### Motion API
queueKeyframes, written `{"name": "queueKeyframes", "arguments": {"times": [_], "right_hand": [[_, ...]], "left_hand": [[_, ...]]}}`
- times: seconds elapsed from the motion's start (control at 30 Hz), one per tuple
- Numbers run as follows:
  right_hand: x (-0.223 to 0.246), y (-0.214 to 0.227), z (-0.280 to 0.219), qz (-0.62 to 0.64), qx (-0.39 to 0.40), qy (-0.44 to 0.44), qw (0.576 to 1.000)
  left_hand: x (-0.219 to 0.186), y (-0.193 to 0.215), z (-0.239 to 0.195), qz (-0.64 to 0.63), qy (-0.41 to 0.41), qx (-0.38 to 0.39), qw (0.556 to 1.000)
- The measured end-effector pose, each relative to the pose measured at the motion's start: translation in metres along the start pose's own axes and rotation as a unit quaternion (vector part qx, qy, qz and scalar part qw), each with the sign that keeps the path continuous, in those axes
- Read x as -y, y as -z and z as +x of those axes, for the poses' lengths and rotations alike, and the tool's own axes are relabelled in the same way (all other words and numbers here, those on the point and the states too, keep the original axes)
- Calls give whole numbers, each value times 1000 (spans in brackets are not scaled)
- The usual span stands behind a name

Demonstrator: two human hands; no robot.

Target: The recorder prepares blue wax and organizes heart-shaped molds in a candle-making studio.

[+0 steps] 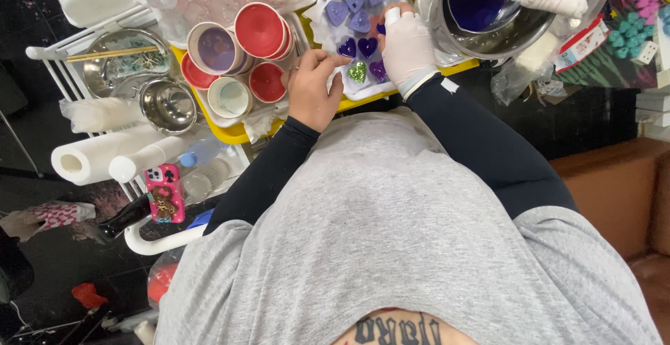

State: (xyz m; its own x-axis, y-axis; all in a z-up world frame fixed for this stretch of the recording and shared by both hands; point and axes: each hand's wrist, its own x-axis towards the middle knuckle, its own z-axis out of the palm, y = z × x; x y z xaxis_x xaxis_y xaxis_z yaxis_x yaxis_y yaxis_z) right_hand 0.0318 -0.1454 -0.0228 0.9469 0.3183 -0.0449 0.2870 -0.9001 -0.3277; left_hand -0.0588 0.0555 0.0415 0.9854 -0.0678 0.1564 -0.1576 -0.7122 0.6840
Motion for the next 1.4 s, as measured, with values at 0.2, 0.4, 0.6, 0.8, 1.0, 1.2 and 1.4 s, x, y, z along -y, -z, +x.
{"name": "queueKeyframes", "arguments": {"times": [0.2, 0.4, 0.6, 0.8, 1.0, 1.2, 1.4], "right_hand": [[-9, -22, 10, -36, -9, 29, 999], [-12, -27, 12, -78, -28, 70, 994], [-18, -44, 17, -163, -34, 98, 981], [-18, -45, 18, -165, -15, 89, 982], [-13, -36, 12, -214, -5, 95, 972], [-11, -33, 8, -183, 25, 53, 981], [-9, -23, 6, -175, 25, 50, 983]], "left_hand": [[0, 6, -2, -8, 4, 7, 1000], [-1, 9, -5, -6, 2, -13, 1000], [0, 9, -7, -4, 9, -9, 1000], [1, 9, -7, 14, -8, -19, 1000], [4, 6, -8, 15, -13, -19, 1000], [5, 5, -8, 23, -7, -19, 1000], [1, 5, -8, 38, -1, -28, 999]]}}
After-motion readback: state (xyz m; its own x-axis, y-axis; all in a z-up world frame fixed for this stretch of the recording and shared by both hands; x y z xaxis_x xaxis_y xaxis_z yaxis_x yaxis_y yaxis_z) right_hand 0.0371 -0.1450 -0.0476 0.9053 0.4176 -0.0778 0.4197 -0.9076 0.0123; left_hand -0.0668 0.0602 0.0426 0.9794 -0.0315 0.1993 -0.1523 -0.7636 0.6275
